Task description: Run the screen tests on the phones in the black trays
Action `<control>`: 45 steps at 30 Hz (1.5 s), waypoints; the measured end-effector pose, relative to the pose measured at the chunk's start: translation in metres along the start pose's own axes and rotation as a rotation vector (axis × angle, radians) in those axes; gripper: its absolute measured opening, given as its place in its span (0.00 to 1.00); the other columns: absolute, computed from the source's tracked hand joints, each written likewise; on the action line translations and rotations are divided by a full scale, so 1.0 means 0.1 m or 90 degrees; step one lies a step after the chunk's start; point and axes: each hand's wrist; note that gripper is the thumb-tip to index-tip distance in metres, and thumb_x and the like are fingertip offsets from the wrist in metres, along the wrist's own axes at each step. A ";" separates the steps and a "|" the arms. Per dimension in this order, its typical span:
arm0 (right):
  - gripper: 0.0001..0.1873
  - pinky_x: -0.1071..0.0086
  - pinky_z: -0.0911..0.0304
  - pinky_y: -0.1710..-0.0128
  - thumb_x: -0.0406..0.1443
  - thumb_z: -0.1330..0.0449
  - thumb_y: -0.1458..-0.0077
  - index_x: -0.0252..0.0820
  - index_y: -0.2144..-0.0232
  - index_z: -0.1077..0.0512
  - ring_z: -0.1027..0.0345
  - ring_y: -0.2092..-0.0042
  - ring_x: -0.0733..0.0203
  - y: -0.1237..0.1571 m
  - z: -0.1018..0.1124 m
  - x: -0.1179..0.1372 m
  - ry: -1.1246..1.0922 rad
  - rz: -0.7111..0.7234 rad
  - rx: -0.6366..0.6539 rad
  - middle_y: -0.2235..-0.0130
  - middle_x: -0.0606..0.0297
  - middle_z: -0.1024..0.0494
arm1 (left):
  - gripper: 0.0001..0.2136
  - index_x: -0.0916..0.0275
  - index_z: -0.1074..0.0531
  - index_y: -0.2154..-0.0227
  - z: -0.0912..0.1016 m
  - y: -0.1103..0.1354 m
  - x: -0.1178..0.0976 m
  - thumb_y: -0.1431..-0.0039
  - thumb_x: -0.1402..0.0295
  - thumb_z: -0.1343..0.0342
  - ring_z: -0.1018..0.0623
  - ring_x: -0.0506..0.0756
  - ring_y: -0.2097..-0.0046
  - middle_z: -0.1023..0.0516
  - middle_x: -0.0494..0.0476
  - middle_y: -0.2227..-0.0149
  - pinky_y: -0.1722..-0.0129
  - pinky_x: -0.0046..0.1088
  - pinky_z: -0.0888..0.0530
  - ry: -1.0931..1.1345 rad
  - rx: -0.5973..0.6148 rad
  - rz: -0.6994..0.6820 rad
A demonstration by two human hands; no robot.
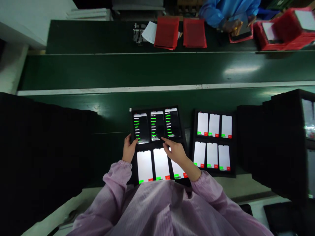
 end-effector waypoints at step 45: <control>0.28 0.62 0.30 0.56 0.55 0.51 0.32 0.46 0.74 0.25 0.20 0.58 0.46 1.38 -0.19 -0.57 -0.203 -0.421 -0.213 0.66 0.50 0.16 | 0.16 0.62 0.24 0.59 0.08 1.24 -0.48 0.35 0.55 0.48 0.18 0.63 0.49 0.18 0.64 0.58 0.41 0.43 0.26 0.103 -0.041 0.141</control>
Point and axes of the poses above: each hand's wrist, its own y-axis away from the middle knuckle, its own z-axis out of the back of the hand, x = y × z
